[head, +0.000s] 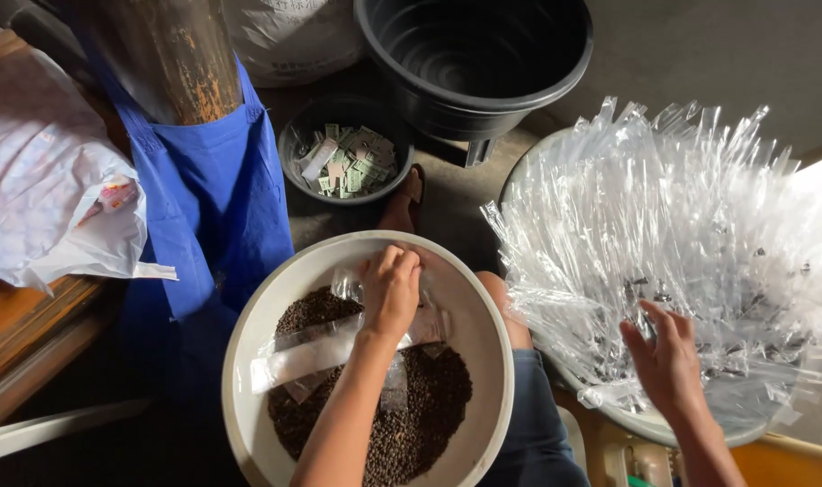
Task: Filling small plastic bags with pellets from a bowl and placing them into a larger container
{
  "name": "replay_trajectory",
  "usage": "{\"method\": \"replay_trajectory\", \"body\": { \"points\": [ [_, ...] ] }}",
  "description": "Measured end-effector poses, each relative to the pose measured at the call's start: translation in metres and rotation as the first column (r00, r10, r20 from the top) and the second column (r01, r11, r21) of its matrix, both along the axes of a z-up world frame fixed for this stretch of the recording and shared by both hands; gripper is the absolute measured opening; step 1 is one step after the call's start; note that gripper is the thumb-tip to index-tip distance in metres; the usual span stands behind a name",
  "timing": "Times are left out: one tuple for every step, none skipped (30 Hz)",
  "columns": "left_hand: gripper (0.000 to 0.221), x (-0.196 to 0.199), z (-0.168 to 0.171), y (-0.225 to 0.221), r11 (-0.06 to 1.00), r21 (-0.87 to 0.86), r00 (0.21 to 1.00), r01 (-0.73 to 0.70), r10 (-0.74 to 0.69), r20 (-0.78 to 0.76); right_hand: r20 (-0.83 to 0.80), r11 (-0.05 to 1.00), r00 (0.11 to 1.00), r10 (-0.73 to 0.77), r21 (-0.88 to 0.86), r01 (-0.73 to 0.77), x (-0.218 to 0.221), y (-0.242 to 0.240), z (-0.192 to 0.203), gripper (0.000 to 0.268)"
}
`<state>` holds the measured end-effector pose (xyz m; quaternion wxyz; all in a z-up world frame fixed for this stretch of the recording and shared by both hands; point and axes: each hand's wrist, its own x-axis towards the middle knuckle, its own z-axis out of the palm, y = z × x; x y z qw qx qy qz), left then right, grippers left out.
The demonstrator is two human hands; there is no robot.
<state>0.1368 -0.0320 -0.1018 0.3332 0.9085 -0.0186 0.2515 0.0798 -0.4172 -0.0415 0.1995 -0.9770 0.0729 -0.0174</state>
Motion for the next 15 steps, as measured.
{"method": "replay_trajectory", "body": {
  "points": [
    [0.006,0.0,0.009,0.003,1.0,-0.002,1.0,-0.003,0.003,0.004,0.004,1.0,1.0,0.003,-0.002,-0.003,0.001,0.009,0.004,0.059],
    [0.014,-0.003,0.017,0.007,1.0,0.019,0.997,-0.005,0.003,0.071,0.152,0.996,0.987,0.051,0.063,-0.061,-0.002,0.019,0.006,0.048],
    [0.021,-0.007,0.026,0.011,0.999,0.039,0.99,-0.007,0.002,0.138,0.3,0.985,0.95,0.086,0.118,-0.126,-0.005,0.03,0.007,0.039],
    [0.021,-0.014,0.042,0.015,0.999,0.045,0.991,-0.008,0.002,0.137,0.299,0.984,0.95,0.086,0.124,-0.128,-0.006,0.047,0.014,0.039],
    [0.021,-0.021,0.059,0.019,0.994,-0.112,0.994,0.006,0.006,0.105,0.284,0.906,0.956,0.075,0.382,-0.185,-0.007,0.065,0.021,0.033],
    [0.024,-0.029,0.075,0.023,0.963,-0.269,0.998,0.013,0.006,0.07,0.265,0.76,0.962,0.073,0.61,-0.225,-0.008,0.082,0.028,0.035],
    [0.024,-0.038,0.087,0.026,0.964,-0.266,0.998,0.009,0.009,0.067,0.262,0.757,0.962,0.075,0.613,-0.226,-0.011,0.101,0.028,0.035],
    [0.031,-0.046,0.1,0.028,0.96,-0.28,0.998,0.027,-0.009,0.067,0.251,0.677,0.959,0.131,0.684,-0.272,-0.013,0.119,0.029,0.037],
    [0.041,-0.055,0.112,0.03,0.955,-0.294,0.997,0.046,-0.027,0.067,0.245,0.588,0.951,0.186,0.748,-0.308,-0.015,0.137,0.03,0.043],
    [0.041,-0.065,0.128,0.03,0.955,-0.293,0.998,0.039,-0.021,0.066,0.244,0.584,0.951,0.192,0.75,-0.311,-0.019,0.162,0.046,0.043],
    [0.026,-0.075,0.145,0.03,0.947,-0.311,0.993,0.079,-0.048,0.106,0.106,0.562,0.957,0.269,0.789,-0.246,-0.023,0.186,0.062,0.034],
    [0.012,-0.083,0.163,0.031,0.938,-0.326,0.986,0.119,-0.073,0.149,-0.028,0.546,0.937,0.347,0.819,-0.177,-0.026,0.211,0.079,0.039],
    [0.012,-0.092,0.169,0.032,0.939,-0.324,0.987,0.112,-0.066,0.149,-0.028,0.543,0.935,0.354,0.82,-0.182,-0.029,0.229,0.086,0.039],
    [0.009,-0.101,0.175,0.033,0.946,-0.301,0.983,0.12,-0.072,0.168,-0.063,0.408,0.904,0.423,0.904,-0.128,-0.033,0.245,0.092,0.043],
    [0.01,-0.11,0.181,0.034,0.952,-0.278,0.979,0.129,-0.078,0.186,-0.086,0.268,0.866,0.493,0.962,-0.057,-0.037,0.262,0.098,0.056]
  ]
}}
